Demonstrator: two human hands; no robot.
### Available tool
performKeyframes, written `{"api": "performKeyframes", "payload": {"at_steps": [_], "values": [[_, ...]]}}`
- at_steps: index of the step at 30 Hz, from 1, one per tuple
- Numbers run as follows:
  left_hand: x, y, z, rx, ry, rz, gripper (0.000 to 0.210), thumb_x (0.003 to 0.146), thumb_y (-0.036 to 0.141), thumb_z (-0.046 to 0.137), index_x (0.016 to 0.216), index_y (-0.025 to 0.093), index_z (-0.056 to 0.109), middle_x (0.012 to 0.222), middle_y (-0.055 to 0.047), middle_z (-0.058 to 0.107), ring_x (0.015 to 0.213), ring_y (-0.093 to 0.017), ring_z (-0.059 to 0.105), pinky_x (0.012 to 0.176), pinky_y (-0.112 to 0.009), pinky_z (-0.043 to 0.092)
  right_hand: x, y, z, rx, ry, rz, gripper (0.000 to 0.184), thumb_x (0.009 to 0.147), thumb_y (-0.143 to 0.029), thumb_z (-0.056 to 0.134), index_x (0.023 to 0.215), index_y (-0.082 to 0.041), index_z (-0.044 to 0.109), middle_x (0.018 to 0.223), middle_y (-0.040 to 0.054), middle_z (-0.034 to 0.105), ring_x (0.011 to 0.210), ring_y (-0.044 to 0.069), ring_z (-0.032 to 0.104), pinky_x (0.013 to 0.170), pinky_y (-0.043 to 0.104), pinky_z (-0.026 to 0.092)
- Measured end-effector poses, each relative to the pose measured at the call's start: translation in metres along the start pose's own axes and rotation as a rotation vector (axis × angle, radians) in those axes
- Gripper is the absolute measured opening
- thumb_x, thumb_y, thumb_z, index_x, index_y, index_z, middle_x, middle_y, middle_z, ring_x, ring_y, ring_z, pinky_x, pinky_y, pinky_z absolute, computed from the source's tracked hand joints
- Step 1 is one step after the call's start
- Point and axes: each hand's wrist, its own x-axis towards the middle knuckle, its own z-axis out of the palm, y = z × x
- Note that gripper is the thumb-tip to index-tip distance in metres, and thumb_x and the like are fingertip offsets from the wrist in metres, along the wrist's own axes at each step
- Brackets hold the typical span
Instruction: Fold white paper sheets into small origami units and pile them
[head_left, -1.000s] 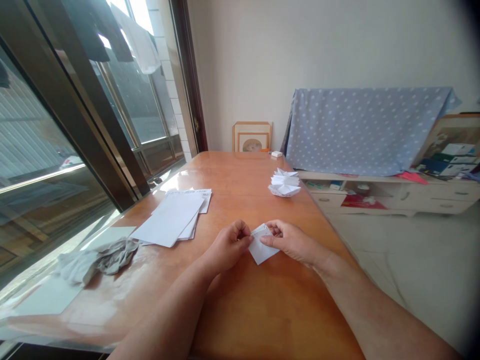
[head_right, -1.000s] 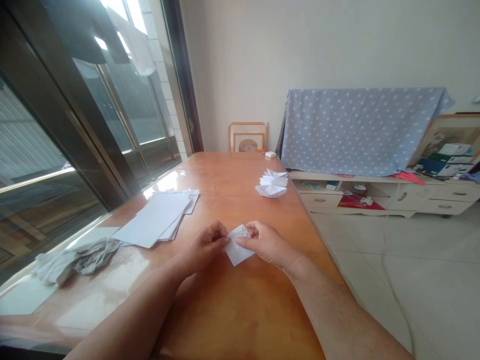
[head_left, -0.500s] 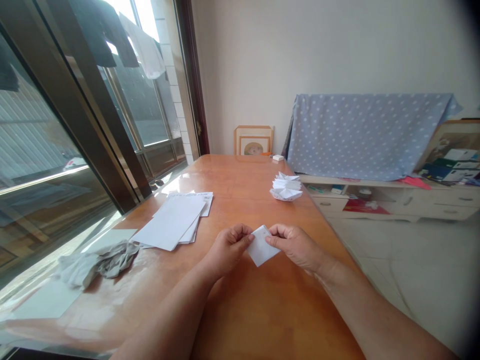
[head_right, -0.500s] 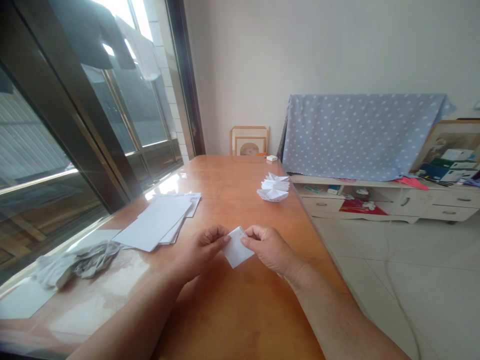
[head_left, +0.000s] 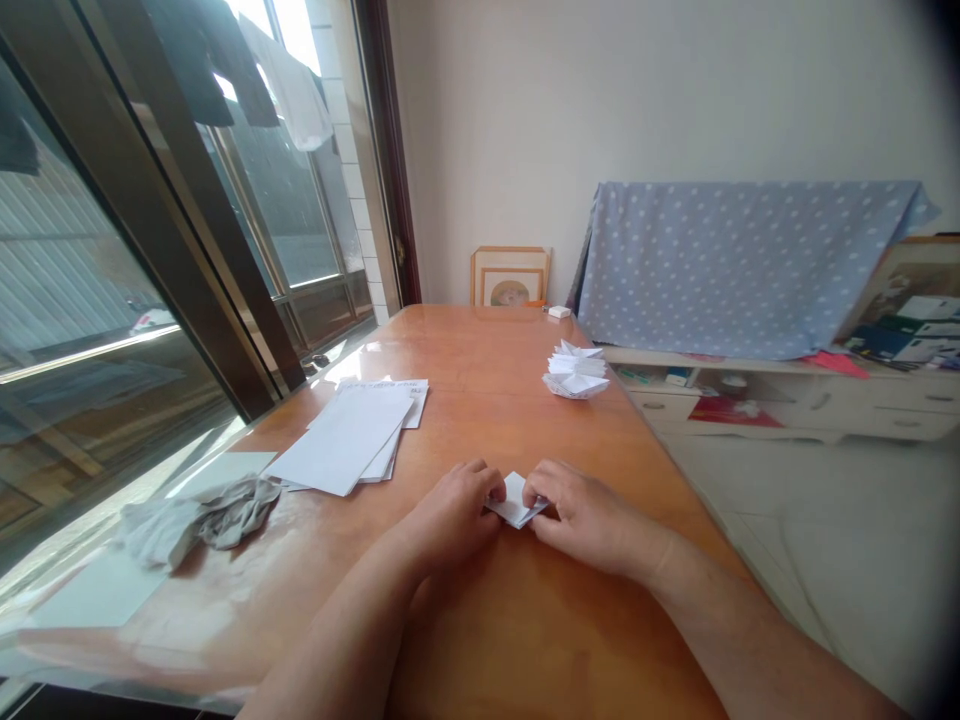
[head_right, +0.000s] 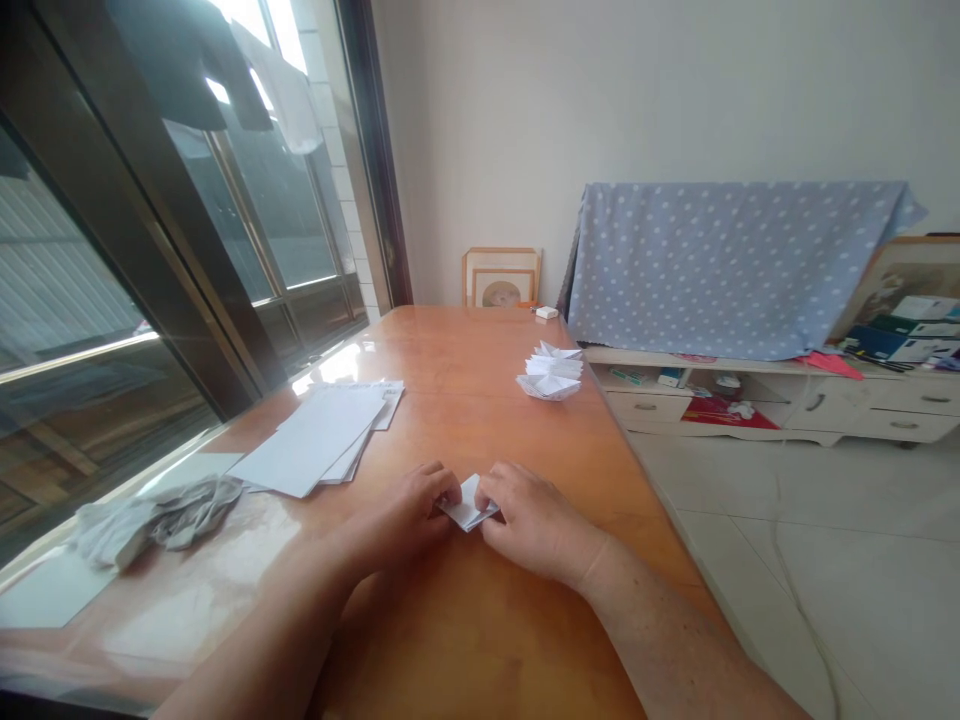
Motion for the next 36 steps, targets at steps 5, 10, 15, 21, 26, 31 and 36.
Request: {"api": "performKeyframes", "payload": {"at_steps": [5, 10, 15, 21, 26, 31, 36], "values": [[-0.003, -0.002, -0.006, -0.034, -0.087, -0.026, 0.019, 0.075, 0.02, 0.065, 0.094, 0.021, 0.062, 0.097, -0.003, 0.059, 0.085, -0.018, 0.057, 0.072, -0.026, 0.045, 0.0, 0.006, -0.004, 0.054, -0.158, 0.069, 0.014, 0.081, -0.028, 0.067, 0.095, -0.024, 0.065, 0.096, 0.0017, 0.059, 0.086, 0.018, 0.054, 0.077, 0.026, 0.041], [-0.002, -0.003, -0.009, -0.049, -0.123, -0.039, 0.017, 0.076, 0.02, 0.066, 0.092, 0.021, 0.065, 0.098, -0.004, 0.059, 0.085, -0.018, 0.058, 0.073, -0.026, 0.046, 0.0, 0.007, -0.01, 0.102, -0.215, 0.081, 0.014, 0.082, -0.03, 0.068, 0.095, -0.025, 0.066, 0.098, 0.0014, 0.058, 0.088, 0.018, 0.055, 0.076, 0.026, 0.04], [-0.002, -0.004, -0.009, -0.068, -0.141, -0.045, 0.016, 0.08, 0.02, 0.061, 0.093, 0.022, 0.069, 0.099, -0.004, 0.061, 0.082, -0.017, 0.06, 0.076, -0.026, 0.048, -0.001, 0.007, -0.012, 0.106, -0.206, 0.064, 0.014, 0.083, -0.031, 0.068, 0.095, -0.025, 0.066, 0.097, 0.001, 0.059, 0.087, 0.017, 0.055, 0.075, 0.026, 0.04], [-0.002, -0.007, -0.005, -0.079, -0.096, -0.069, 0.02, 0.08, 0.016, 0.055, 0.089, 0.023, 0.072, 0.095, -0.003, 0.064, 0.082, -0.016, 0.061, 0.075, -0.026, 0.047, 0.001, 0.008, -0.009, 0.075, -0.158, 0.072, 0.009, 0.085, -0.03, 0.064, 0.091, -0.024, 0.066, 0.092, 0.0015, 0.061, 0.082, 0.017, 0.055, 0.07, 0.026, 0.039], [0.0, -0.009, -0.003, -0.12, -0.068, -0.111, 0.019, 0.084, 0.021, 0.053, 0.087, 0.022, 0.071, 0.092, -0.002, 0.066, 0.08, -0.016, 0.062, 0.071, -0.026, 0.046, 0.005, 0.014, -0.007, 0.135, -0.163, 0.099, 0.019, 0.093, -0.034, 0.056, 0.087, -0.022, 0.07, 0.091, 0.0031, 0.063, 0.077, 0.015, 0.056, 0.068, 0.026, 0.039], [0.003, -0.008, -0.004, -0.104, -0.051, -0.12, 0.019, 0.086, 0.024, 0.05, 0.087, 0.021, 0.069, 0.091, -0.004, 0.068, 0.084, -0.019, 0.062, 0.073, -0.027, 0.046, 0.008, 0.019, 0.0, 0.13, -0.111, 0.18, 0.029, 0.096, -0.038, 0.051, 0.084, -0.02, 0.07, 0.085, 0.0036, 0.065, 0.073, 0.015, 0.056, 0.066, 0.026, 0.038], [0.005, -0.006, -0.002, -0.066, -0.039, -0.201, 0.018, 0.089, 0.028, 0.048, 0.09, 0.021, 0.065, 0.092, -0.005, 0.069, 0.083, -0.02, 0.062, 0.068, -0.027, 0.045, 0.009, 0.019, 0.004, 0.088, -0.103, 0.352, 0.03, 0.095, -0.042, 0.052, 0.081, -0.02, 0.068, 0.074, 0.0025, 0.065, 0.068, 0.016, 0.053, 0.062, 0.025, 0.035]]}}
